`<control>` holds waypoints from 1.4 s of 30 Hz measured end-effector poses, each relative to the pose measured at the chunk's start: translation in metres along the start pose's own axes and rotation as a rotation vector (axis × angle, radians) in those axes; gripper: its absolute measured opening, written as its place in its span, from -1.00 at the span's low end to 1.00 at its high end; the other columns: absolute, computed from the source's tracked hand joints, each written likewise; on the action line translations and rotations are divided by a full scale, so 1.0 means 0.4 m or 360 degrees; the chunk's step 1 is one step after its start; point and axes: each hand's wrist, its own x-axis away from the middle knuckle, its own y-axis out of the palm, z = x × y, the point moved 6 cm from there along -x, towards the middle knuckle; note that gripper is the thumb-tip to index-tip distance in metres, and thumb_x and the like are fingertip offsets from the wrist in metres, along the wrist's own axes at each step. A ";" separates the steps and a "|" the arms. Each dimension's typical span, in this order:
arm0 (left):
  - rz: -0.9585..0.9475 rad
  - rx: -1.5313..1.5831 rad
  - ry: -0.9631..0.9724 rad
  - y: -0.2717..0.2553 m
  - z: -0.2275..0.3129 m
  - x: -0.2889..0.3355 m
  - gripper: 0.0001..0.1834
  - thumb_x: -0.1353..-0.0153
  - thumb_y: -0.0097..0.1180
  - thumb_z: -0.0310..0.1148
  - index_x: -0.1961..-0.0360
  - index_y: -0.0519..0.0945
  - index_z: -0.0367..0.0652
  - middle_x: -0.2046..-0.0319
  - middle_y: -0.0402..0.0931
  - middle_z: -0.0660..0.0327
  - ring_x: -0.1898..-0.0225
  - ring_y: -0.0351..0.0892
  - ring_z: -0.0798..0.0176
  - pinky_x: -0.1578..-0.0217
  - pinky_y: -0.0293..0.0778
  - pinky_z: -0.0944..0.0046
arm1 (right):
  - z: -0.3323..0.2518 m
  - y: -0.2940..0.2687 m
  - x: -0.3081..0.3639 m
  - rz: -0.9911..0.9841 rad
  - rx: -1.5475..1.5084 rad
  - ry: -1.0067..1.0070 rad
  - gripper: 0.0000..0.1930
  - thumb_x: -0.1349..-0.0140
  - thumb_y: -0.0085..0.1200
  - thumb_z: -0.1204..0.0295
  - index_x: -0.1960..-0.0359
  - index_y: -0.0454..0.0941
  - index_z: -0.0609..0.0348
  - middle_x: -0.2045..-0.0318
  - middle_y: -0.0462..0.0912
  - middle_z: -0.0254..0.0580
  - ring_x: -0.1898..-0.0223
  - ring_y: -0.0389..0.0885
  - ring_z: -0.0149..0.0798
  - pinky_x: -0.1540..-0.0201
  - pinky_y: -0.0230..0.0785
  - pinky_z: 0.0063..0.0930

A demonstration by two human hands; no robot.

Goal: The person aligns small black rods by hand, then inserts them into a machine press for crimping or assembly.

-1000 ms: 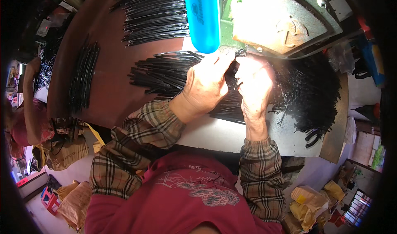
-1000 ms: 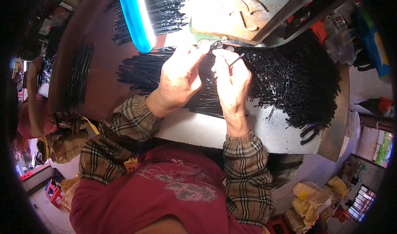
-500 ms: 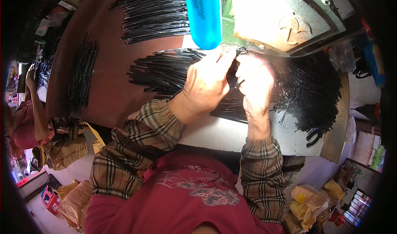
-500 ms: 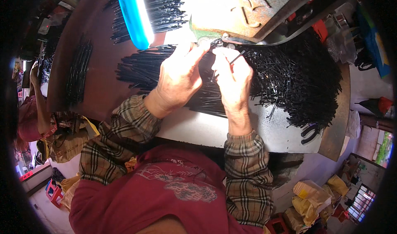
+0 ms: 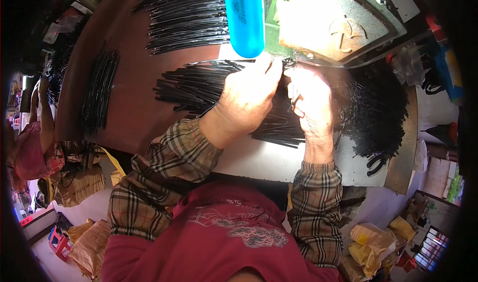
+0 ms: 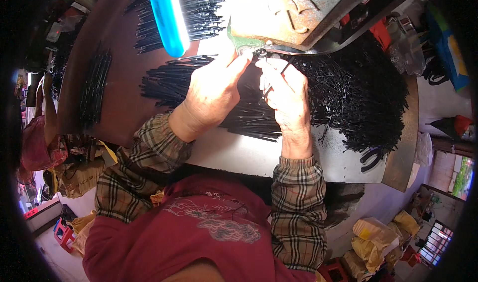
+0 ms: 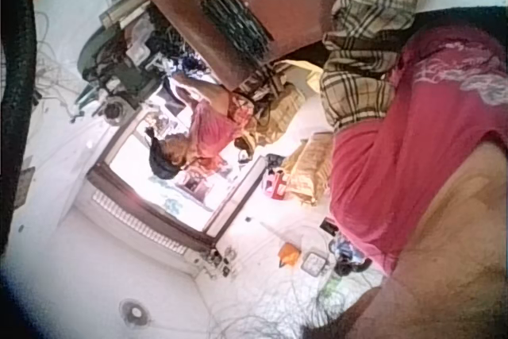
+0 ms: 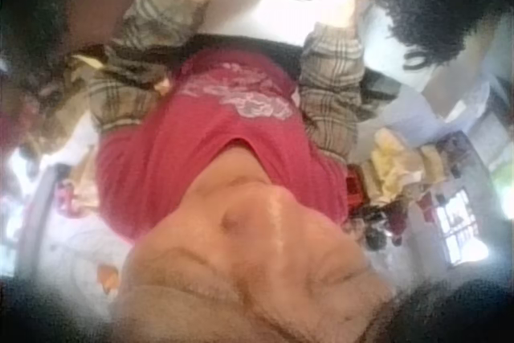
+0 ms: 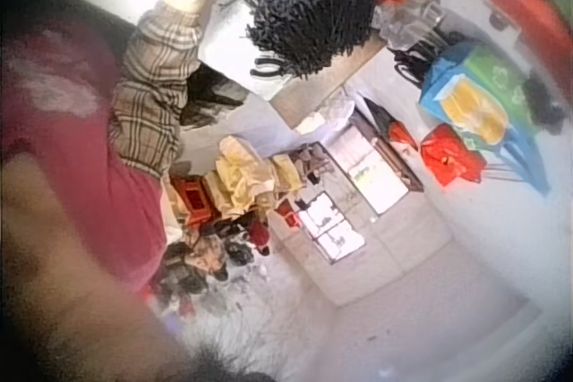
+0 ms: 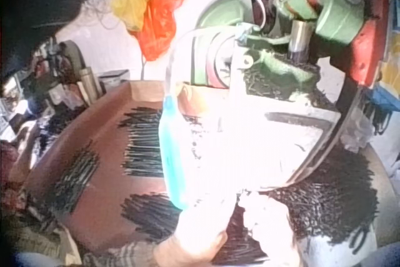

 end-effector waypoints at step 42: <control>-0.0200 0.1938 -0.1365 -0.003 -0.130 -0.019 -0.91 -0.16 0.15 -0.46 0.33 0.55 -0.23 0.63 0.42 0.42 0.66 0.29 0.62 0.67 0.21 0.58 | 0.043 -0.045 -0.004 0.0401 -0.0067 -0.0151 -0.84 -0.34 -0.02 0.46 0.26 0.38 0.36 0.44 0.62 0.05 0.41 0.68 -0.15 0.32 0.59 -0.39</control>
